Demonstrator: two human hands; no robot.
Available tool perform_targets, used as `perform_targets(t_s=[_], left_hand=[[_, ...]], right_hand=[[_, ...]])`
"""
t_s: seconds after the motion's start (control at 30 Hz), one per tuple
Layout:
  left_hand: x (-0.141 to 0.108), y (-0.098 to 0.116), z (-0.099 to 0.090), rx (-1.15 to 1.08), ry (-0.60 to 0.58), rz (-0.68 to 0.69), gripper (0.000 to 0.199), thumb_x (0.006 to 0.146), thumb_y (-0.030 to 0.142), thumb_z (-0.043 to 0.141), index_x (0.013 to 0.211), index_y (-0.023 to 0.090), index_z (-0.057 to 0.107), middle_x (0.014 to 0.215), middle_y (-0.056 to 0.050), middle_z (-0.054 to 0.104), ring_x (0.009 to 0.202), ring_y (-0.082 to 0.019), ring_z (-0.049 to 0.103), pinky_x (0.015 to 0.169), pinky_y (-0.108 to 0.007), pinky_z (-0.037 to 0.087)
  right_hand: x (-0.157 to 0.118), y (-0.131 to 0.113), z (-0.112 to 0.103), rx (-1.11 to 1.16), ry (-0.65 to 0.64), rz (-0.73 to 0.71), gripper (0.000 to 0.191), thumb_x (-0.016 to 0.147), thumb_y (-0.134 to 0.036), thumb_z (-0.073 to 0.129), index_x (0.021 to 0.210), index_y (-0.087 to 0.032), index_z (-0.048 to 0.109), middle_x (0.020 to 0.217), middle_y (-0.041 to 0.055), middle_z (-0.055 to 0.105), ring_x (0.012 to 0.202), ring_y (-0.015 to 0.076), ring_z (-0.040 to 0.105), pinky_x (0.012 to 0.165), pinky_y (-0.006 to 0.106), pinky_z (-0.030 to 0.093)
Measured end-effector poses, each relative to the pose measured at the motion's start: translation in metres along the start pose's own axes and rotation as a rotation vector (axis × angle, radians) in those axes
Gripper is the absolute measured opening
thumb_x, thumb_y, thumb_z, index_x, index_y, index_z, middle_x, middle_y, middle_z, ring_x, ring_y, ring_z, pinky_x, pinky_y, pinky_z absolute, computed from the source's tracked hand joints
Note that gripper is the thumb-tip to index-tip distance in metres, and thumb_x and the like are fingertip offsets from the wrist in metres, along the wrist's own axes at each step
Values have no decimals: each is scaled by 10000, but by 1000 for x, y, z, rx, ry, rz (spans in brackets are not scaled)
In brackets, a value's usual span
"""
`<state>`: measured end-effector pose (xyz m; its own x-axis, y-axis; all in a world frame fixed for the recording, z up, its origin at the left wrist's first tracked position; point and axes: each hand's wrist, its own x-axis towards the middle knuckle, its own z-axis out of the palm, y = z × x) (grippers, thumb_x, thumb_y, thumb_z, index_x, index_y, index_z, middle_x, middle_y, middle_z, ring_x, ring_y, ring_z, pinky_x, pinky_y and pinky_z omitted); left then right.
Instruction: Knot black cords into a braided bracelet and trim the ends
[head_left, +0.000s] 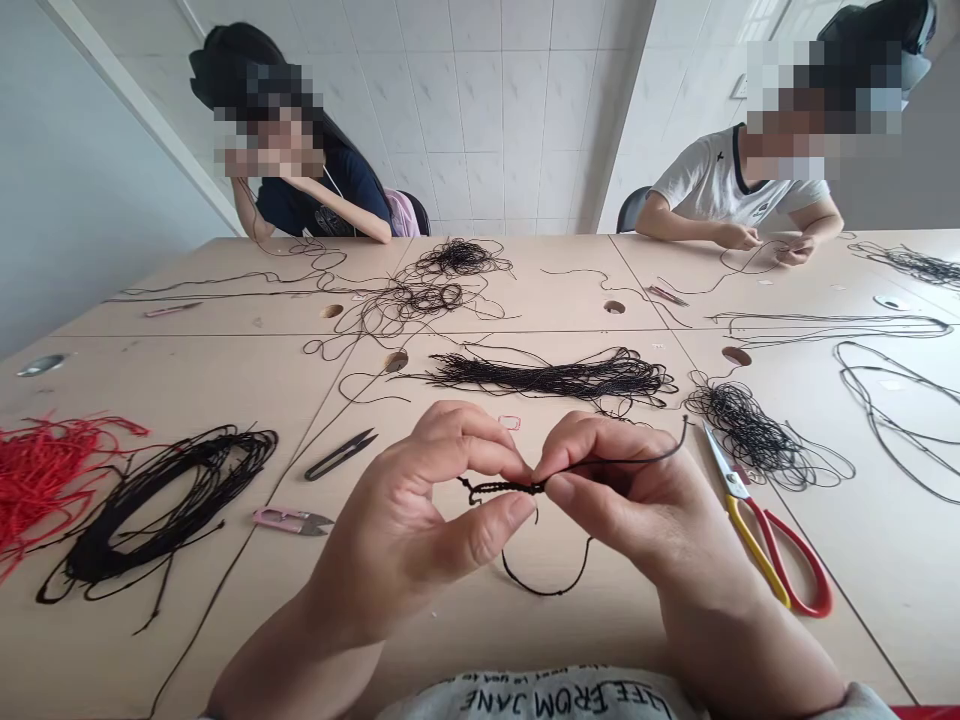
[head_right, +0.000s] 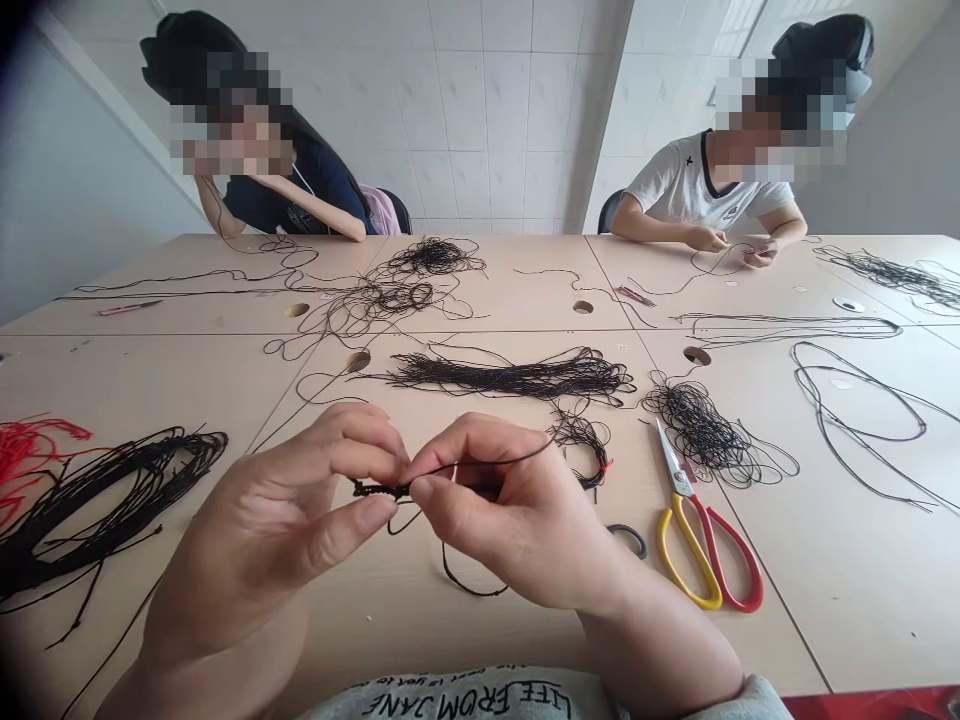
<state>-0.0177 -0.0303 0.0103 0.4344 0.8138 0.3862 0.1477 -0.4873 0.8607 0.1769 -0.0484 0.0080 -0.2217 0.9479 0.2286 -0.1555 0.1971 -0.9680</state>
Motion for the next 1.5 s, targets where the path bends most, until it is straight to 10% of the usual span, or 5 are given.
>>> perform_targets(t_s=[0.2, 0.53, 1.1, 1.3, 1.5], left_hand=[[-4, 0, 1, 123, 45, 67, 215, 903, 101, 708, 942, 313, 712, 957, 68, 681, 1013, -118, 576, 939, -234, 450], [12, -11, -1, -413, -217, -297, 57, 871, 289, 752, 861, 241, 781, 875, -19, 693, 897, -192, 602, 848, -331, 479], [11, -4, 5, -667, -109, -362, 163, 852, 394, 793, 770, 253, 809, 678, -14, 633, 663, -151, 490, 654, -288, 437], [11, -9, 8, -675, -76, -401, 194, 797, 414, 845, 758, 230, 798, 663, -4, 562, 668, -138, 458, 632, -270, 400], [8, -10, 12, -667, 106, -314, 125, 801, 364, 859, 775, 262, 792, 714, -5, 627, 698, -139, 519, 658, -263, 452]], right_hand=[[-2, 1, 1, -146, 59, -164, 74, 879, -124, 688, 851, -191, 704, 728, -24, 632, 614, 66, 518, 514, 168, 426], [8, 6, -2, 70, -18, -94, 40, 890, -189, 756, 852, -193, 744, 751, 1, 701, 654, 89, 597, 553, 192, 497], [5, 17, -5, 179, -34, -138, 55, 884, -173, 782, 902, -208, 745, 784, 4, 736, 687, 109, 700, 583, 206, 575], [3, 14, -3, -56, 17, -219, 52, 914, -178, 744, 916, -221, 715, 765, -13, 680, 633, 91, 612, 503, 204, 472], [-9, 4, 5, -739, 391, -684, 138, 856, -119, 752, 889, -217, 662, 882, 29, 611, 831, 168, 582, 789, 357, 486]])
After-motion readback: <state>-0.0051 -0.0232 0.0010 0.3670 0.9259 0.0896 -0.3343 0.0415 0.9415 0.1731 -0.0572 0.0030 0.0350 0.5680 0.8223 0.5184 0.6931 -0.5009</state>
